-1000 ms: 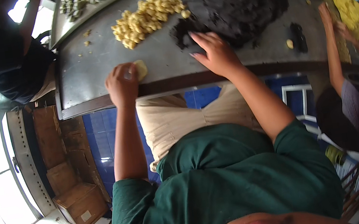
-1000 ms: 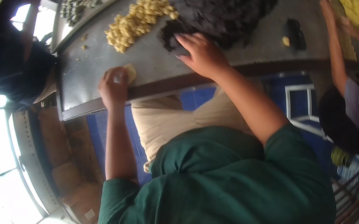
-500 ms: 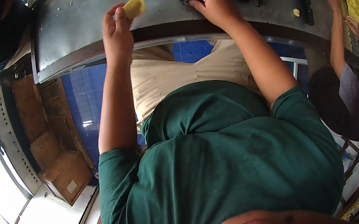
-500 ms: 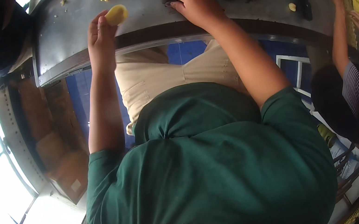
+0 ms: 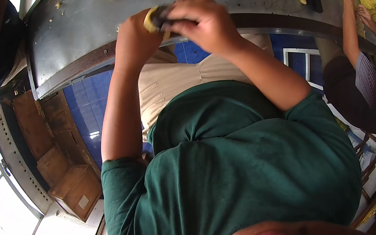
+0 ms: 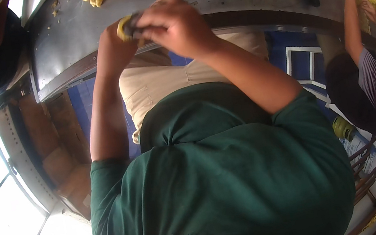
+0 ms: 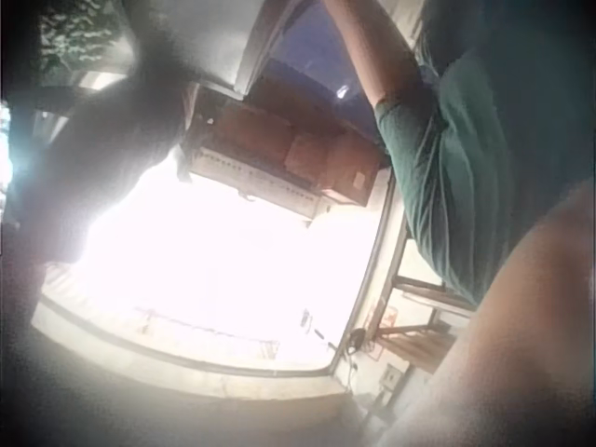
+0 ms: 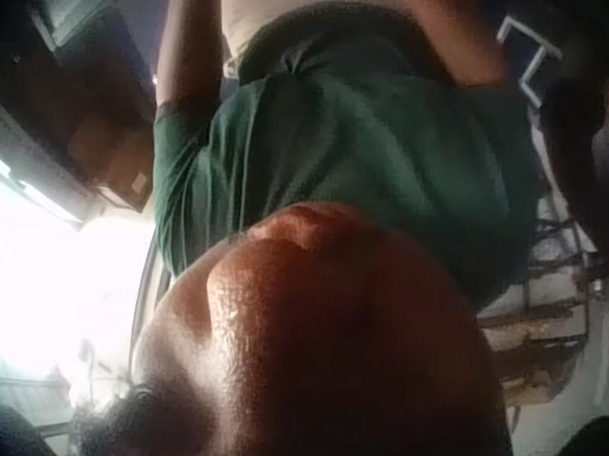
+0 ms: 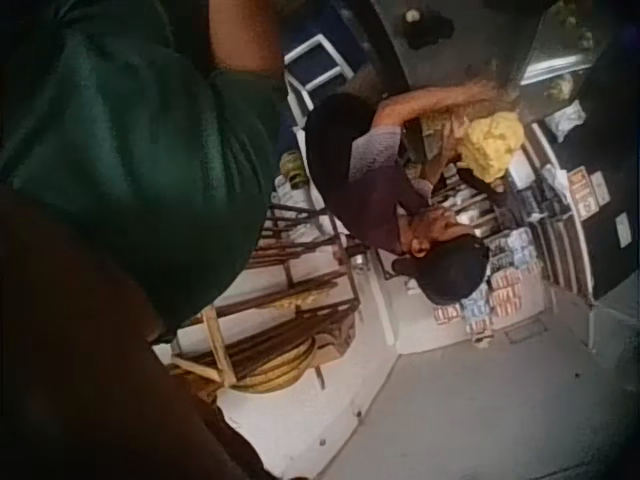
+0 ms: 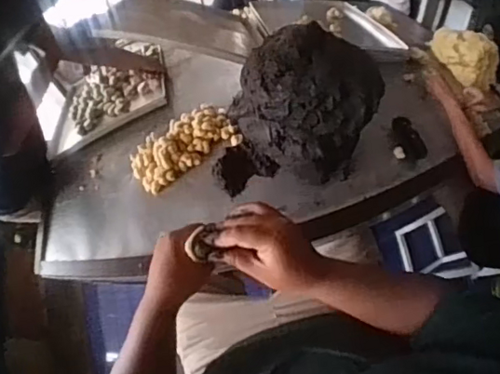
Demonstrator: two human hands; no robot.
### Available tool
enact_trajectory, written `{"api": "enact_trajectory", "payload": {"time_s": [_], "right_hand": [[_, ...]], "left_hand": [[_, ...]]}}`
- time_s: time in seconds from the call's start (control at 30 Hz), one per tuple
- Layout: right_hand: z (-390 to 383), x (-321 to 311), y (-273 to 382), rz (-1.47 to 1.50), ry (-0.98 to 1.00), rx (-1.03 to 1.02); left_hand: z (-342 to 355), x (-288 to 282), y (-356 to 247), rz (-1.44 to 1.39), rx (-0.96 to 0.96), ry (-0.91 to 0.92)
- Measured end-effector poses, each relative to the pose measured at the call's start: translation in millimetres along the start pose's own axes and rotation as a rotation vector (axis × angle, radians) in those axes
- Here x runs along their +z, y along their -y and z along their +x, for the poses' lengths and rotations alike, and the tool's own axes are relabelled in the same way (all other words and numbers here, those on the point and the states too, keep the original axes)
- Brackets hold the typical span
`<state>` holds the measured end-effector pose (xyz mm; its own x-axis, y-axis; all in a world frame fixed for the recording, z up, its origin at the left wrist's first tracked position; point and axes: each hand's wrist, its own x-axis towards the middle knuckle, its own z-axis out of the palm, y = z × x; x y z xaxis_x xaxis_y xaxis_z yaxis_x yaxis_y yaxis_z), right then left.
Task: The person picks up a small piece of light-colored dough, flattens it by hand, takes a small piece of dark-colored filling, places the filling onto the dough, and wraps the dough around the filling before setting the assembled piece back onto the table.
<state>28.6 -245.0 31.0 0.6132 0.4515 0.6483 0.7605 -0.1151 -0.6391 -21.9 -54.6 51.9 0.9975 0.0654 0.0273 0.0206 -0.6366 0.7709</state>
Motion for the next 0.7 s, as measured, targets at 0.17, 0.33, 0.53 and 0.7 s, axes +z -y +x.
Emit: {"api": "enact_trajectory", "payload": {"time_s": [0.17,0.33,0.53,0.7], "right_hand": [[-5,-2,11,-0.464,0.092,-0.229],[6,-5,-1,-0.042,0.207,0.169],[-2,6,7,-0.417,0.187,-0.132],[8,3,4,0.281,0.263,0.466]], "left_hand": [[-3,-7,2,-0.016,0.103,0.112],[-1,1,-6,-0.028,-0.02,0.02],[4,-8,-4,0.085,-0.025,0.128],[-3,0,-2,-0.023,-0.003,0.047]]}}
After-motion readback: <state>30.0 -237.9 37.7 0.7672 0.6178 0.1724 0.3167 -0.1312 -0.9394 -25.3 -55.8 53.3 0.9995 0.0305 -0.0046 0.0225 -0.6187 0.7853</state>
